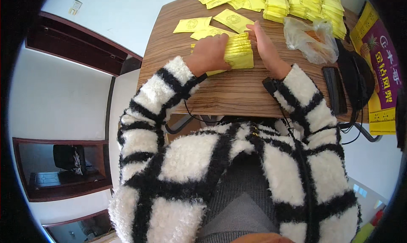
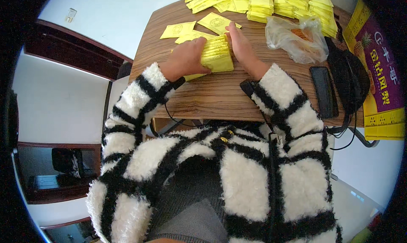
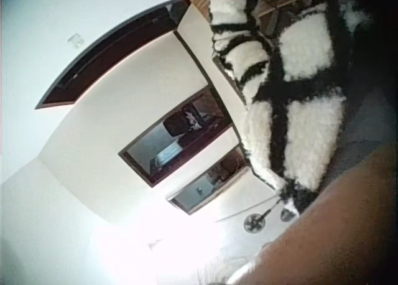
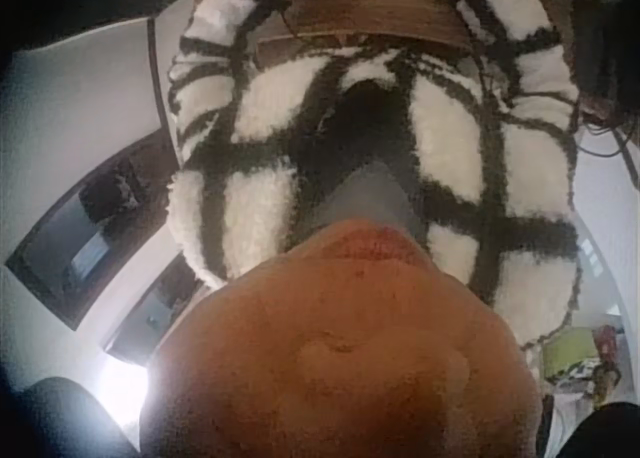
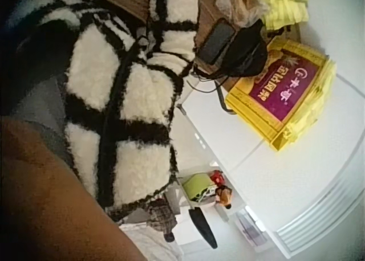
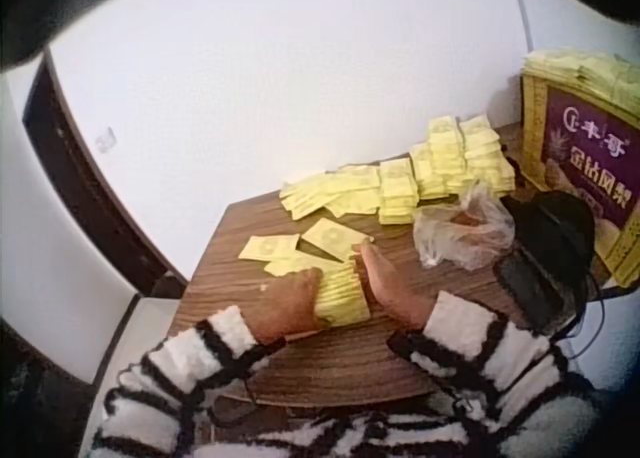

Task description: Folding yellow sheets of paper on a desk.

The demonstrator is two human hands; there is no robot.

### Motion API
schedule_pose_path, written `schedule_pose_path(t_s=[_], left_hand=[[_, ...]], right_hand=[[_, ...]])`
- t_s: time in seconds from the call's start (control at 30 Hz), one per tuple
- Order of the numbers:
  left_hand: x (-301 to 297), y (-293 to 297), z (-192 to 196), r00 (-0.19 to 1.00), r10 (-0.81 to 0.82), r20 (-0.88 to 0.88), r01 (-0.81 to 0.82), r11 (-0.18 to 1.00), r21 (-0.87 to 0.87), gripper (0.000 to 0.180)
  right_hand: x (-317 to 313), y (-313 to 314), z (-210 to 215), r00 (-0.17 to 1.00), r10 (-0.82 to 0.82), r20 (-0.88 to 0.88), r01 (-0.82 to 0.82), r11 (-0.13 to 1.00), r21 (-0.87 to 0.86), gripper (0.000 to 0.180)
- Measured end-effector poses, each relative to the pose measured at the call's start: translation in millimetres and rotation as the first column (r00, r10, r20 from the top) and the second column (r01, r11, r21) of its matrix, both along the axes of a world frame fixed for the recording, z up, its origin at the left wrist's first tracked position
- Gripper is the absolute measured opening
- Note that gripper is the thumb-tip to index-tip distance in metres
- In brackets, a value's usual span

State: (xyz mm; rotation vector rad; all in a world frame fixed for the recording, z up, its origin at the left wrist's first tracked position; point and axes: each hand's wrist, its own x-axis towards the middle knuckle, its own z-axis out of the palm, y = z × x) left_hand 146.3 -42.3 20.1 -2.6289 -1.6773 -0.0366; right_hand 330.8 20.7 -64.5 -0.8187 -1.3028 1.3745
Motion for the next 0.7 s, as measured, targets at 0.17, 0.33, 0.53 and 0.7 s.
schedule_pose_path(t_s=[0.17, 0.33, 0.53, 0.7], left_hand=[[-3.3, 0.3, -2.5, 1.000, -0.017, -0.018, 0.017, 1.000, -0.001, 0.066], [-0.7, -4.6, -0.3, 1.000, -0.021, -0.019, 0.021, 1.000, 0.000, 0.064], [-2.9, -2.9, 0.0, 0.994, -0.072, 0.081, 0.070, 0.997, 0.019, 0.052], [7.0, -11.5, 7.3, 1.000, -0.009, 0.030, 0.009, 1.000, -0.006, 0.058]], right_hand=[[1.1, 2.2, -5.6, 0.999, -0.011, 0.031, 0.010, 1.000, 0.022, 0.070], [3.3, -3.9, -1.0, 1.000, -0.013, 0.026, 0.013, 1.000, -0.011, 0.071], [8.8, -4.9, -1.4, 0.999, -0.032, 0.041, 0.031, 0.999, 0.025, 0.071], [10.6, -8.9, 9.9, 0.997, -0.069, 0.031, 0.068, 0.997, 0.037, 0.069]])
